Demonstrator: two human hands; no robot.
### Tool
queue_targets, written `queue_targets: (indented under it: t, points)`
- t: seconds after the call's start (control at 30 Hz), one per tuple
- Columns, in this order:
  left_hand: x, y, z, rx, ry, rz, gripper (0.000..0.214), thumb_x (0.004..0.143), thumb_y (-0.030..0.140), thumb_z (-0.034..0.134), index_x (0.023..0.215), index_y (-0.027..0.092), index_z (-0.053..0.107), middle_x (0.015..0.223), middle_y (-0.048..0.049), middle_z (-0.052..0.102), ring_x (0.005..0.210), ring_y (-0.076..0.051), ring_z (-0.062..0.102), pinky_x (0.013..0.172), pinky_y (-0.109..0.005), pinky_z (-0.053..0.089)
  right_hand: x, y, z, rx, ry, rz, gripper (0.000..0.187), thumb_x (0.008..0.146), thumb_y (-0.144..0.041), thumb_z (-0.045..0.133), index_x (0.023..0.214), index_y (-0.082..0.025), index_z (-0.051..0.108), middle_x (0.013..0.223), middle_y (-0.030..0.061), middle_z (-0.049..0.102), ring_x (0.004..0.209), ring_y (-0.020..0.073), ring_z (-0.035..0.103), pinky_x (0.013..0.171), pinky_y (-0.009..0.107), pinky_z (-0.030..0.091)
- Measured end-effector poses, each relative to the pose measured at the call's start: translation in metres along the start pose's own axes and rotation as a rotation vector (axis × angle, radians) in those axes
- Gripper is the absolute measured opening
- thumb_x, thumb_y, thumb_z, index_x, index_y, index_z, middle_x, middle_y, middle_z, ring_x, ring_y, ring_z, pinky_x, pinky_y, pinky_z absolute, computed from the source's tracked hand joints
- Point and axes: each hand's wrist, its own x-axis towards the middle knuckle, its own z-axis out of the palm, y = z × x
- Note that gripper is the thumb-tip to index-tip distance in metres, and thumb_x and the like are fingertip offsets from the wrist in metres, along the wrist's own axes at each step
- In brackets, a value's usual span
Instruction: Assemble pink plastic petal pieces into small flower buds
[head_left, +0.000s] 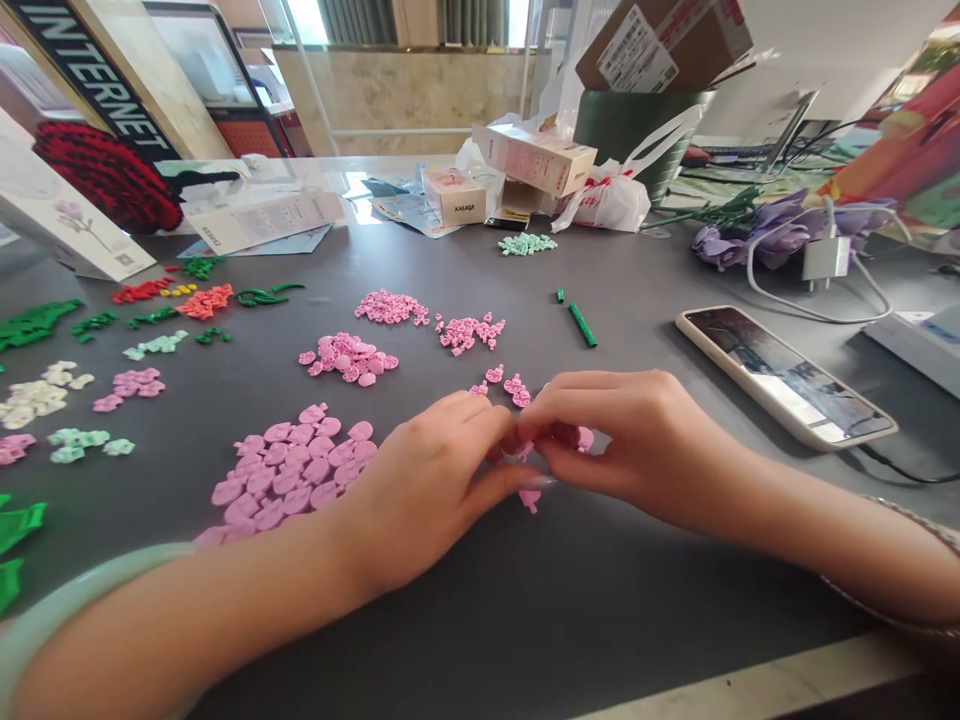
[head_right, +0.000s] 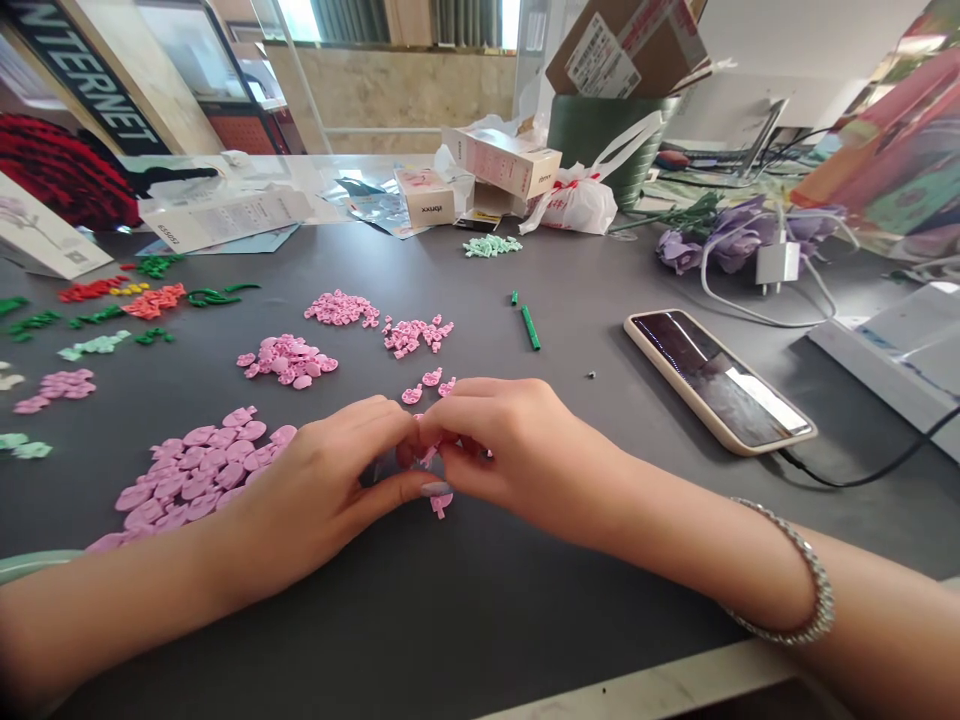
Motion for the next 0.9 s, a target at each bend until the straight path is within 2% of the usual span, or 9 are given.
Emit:
queue_targets:
  t: [0.17, 0.33, 0.53, 0.73, 0.8, 0.9]
  points:
    - [0.001, 0.0017, -0.0025, -0.133, 0.012, 0.02, 0.02, 0.089, 0.03, 0.055, 0.075, 0.017, 0.051, 0.068, 0.0045, 0.053, 0.067, -0.012, 0.05, 0.065, -0.022, 0.039, 0.0005, -0.0028, -0.0026, 0.018, -0.007, 0.022, 0.013, 0.082, -0.008, 0.054, 0.079, -0.015, 0.065, 0.066, -0.0016, 0.058, 0.058, 0.006, 0.051, 0.055, 0.014, 0.039]
    - [0.0017, 0.003, -0.0039, -0.191, 0.009, -0.02, 0.02, 0.089, 0.028, 0.054, 0.072, 0.018, 0.05, 0.07, 0.0037, 0.055, 0.068, -0.012, 0.052, 0.066, -0.022, 0.04, 0.0012, -0.0046, -0.0047, 0.016, 0.005, 0.049, 0.013, 0.083, -0.01, 0.052, 0.078, -0.015, 0.063, 0.07, -0.0006, 0.062, 0.059, 0.0062, 0.053, 0.056, 0.015, 0.041]
    - [0.002, 0.0065, -0.0053, -0.237, -0.058, -0.057, 0.015, 0.088, 0.03, 0.052, 0.079, 0.018, 0.054, 0.076, 0.0018, 0.059, 0.069, -0.012, 0.052, 0.069, -0.023, 0.042, 0.0006, -0.0064, -0.0053, -0.001, 0.013, 0.141, 0.008, 0.083, -0.015, 0.052, 0.079, -0.018, 0.059, 0.069, -0.0016, 0.061, 0.058, 0.0074, 0.053, 0.055, 0.017, 0.042]
    - [0.0, 0.0072, -0.0063, -0.207, -0.004, 0.005, 0.004, 0.079, 0.014, 0.048, 0.079, 0.017, 0.051, 0.076, 0.0008, 0.056, 0.07, -0.012, 0.05, 0.068, -0.023, 0.04, -0.0001, -0.0042, -0.0049, -0.001, 0.003, 0.042, 0.014, 0.084, -0.01, 0.05, 0.077, -0.016, 0.06, 0.076, 0.0011, 0.063, 0.063, 0.0076, 0.055, 0.061, 0.017, 0.044]
    - [-0.0002, 0.0074, -0.0071, -0.235, -0.004, 0.01, 0.005, 0.081, 0.016, 0.047, 0.078, 0.017, 0.051, 0.075, 0.0013, 0.055, 0.069, -0.012, 0.05, 0.068, -0.023, 0.04, -0.0006, -0.0033, -0.0047, -0.003, -0.001, 0.02, 0.015, 0.085, -0.01, 0.05, 0.079, -0.016, 0.062, 0.079, 0.0021, 0.064, 0.065, 0.0081, 0.056, 0.061, 0.017, 0.045]
    - [0.0007, 0.0078, -0.0074, -0.263, -0.015, -0.031, 0.019, 0.09, 0.022, 0.042, 0.074, 0.017, 0.051, 0.069, 0.0027, 0.053, 0.065, -0.01, 0.049, 0.065, -0.021, 0.039, -0.0014, -0.0027, -0.005, -0.009, 0.01, 0.005, 0.017, 0.085, -0.011, 0.05, 0.082, -0.017, 0.065, 0.082, 0.003, 0.066, 0.067, 0.0088, 0.058, 0.062, 0.018, 0.045]
